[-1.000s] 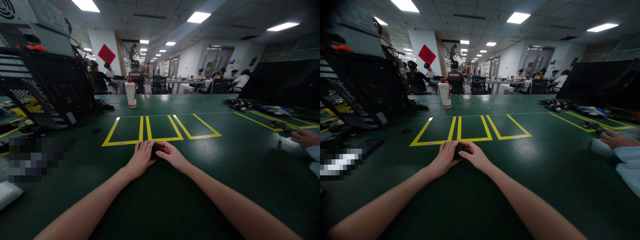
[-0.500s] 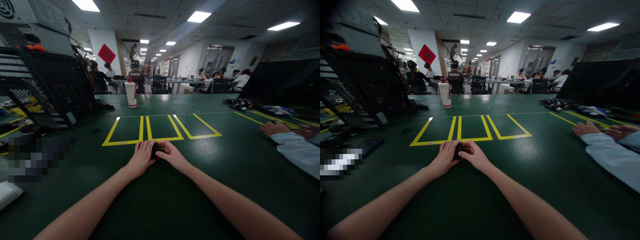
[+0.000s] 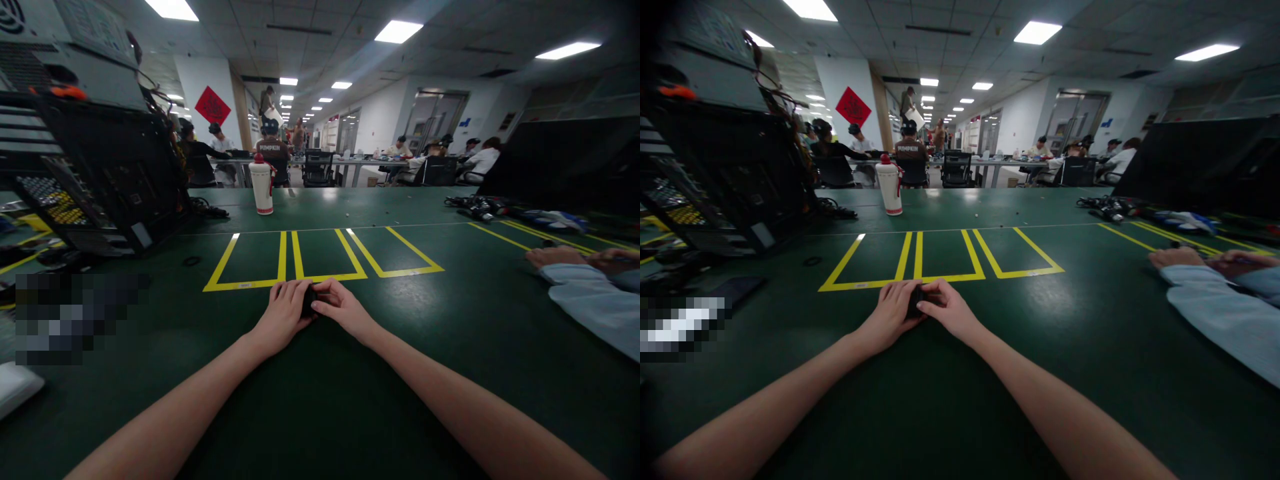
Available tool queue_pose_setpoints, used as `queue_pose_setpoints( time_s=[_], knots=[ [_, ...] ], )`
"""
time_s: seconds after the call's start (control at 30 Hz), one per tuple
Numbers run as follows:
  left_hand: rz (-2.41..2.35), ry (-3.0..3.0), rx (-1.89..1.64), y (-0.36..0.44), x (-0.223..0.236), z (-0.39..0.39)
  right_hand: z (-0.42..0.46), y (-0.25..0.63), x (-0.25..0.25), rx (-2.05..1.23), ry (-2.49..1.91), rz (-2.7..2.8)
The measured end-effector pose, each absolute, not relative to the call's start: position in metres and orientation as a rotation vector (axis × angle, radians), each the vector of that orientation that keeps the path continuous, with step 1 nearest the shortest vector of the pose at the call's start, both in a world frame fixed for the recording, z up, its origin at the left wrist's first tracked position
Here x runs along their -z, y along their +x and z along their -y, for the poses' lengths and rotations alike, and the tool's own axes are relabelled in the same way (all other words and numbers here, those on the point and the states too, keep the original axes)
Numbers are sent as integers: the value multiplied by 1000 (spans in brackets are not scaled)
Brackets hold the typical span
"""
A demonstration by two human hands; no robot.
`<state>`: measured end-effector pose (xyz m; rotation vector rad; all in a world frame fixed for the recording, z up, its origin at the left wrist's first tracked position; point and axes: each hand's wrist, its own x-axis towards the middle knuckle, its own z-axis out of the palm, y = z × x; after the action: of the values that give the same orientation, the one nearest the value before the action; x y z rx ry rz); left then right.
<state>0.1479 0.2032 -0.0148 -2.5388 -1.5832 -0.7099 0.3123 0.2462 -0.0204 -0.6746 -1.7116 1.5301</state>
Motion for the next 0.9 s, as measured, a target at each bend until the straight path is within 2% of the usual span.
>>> queue_pose_setpoints(
  time_s=[0.9],
  knots=[
    [1596,-2536,689,148,14,-202,-245,313,18,-1493,-666,1771]
  ],
)
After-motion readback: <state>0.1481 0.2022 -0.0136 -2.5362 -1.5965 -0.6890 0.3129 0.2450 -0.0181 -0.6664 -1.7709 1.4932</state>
